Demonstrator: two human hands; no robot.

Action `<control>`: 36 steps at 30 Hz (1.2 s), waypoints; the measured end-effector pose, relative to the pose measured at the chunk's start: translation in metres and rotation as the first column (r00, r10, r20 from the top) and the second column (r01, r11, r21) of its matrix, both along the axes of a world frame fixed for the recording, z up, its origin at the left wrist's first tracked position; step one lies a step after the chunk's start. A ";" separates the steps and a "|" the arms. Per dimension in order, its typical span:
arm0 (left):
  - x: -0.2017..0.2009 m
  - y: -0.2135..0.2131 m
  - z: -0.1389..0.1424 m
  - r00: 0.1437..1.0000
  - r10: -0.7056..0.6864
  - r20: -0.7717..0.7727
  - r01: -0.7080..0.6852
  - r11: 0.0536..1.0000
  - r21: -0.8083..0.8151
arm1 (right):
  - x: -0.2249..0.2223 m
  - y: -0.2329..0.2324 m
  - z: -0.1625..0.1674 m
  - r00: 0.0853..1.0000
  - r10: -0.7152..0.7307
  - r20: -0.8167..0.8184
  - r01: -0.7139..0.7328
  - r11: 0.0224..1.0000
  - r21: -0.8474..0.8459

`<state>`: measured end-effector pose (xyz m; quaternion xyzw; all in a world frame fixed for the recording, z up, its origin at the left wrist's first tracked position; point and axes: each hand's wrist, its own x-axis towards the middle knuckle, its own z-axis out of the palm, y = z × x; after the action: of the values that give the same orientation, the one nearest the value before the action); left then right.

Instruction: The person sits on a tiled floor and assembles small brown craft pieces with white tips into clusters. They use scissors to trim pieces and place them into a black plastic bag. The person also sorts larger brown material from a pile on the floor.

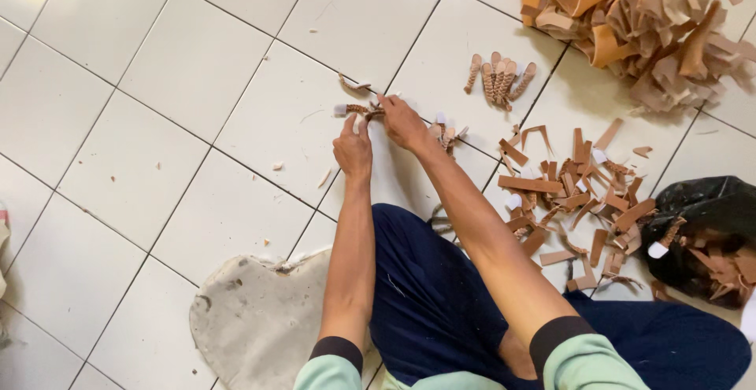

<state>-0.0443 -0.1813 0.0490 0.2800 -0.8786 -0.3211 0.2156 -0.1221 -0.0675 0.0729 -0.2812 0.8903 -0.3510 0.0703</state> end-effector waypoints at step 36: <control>0.041 0.069 0.049 0.847 -0.443 -0.295 0.470 0.362 0.805 | 0.133 0.112 -0.016 0.756 -0.251 0.605 0.647 0.431 -0.629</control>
<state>-0.0036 -0.1127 0.0982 0.0898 -0.6414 -0.7611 -0.0365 0.0111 0.0443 0.0571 0.0583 0.6294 -0.7745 0.0251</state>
